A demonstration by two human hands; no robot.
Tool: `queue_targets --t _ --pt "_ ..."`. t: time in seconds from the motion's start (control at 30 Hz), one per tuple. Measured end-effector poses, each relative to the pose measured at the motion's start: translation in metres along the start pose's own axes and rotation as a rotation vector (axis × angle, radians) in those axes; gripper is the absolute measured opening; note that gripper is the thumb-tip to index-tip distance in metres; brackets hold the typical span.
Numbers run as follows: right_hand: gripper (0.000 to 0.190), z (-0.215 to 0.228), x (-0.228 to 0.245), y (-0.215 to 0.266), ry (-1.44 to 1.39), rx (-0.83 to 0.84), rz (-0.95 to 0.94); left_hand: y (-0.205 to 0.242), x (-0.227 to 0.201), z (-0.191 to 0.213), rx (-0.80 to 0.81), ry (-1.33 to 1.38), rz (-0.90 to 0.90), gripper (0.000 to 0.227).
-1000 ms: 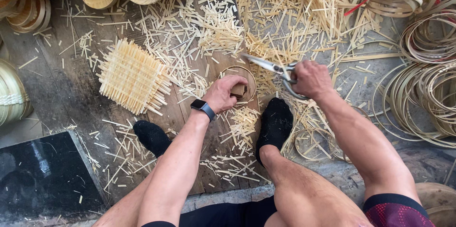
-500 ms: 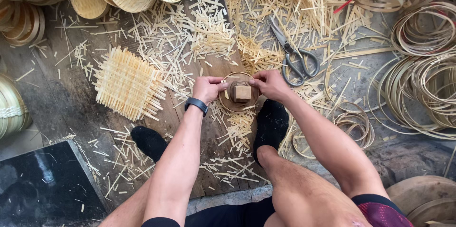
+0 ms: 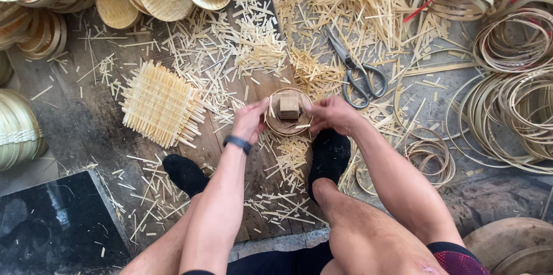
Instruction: The person assembles circular bamboo bases by weaving thin wooden strips around a round mold and trimming the excess ends with large shears.
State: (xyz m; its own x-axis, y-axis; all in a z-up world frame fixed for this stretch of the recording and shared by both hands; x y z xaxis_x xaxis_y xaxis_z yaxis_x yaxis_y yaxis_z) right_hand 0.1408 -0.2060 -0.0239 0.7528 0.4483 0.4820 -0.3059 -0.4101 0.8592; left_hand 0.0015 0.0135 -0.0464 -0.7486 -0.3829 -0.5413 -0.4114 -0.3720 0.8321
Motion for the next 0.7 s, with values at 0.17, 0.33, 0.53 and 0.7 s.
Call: queue_targets --t 0.17,0.33,0.53,0.7 --pt "0.016 -0.009 -0.024 -0.002 -0.061 -0.052 0.032 0.013 0.048 -0.019 0.175 0.239 0.062 0.021" --pt "0.015 -0.009 -0.028 -0.006 -0.015 -0.136 -0.013 0.014 0.048 -0.019 -0.022 0.123 0.108 0.024" --pt "0.034 -0.017 0.014 0.034 0.289 -0.186 0.288 0.031 0.011 -0.007 -0.054 -0.027 -0.249 0.026" --pt "0.054 -0.049 0.015 0.046 0.252 -0.080 0.199 0.083 -0.041 -0.024 -0.146 -0.178 -0.700 0.040"
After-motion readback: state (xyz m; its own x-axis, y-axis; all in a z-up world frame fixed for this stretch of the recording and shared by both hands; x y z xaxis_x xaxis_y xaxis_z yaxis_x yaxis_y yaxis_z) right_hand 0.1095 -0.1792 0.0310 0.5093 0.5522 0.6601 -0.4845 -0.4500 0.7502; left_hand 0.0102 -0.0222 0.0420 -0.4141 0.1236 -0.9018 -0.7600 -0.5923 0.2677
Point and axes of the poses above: each hand's wrist, its own y-axis away from the middle knuckle, its own z-axis out of the back of the hand, x = y × z, the point moved 7 cm from there along -y, towards the middle knuckle, and after that the axes turned 5 degrees about -y, right-handed, at the moved point
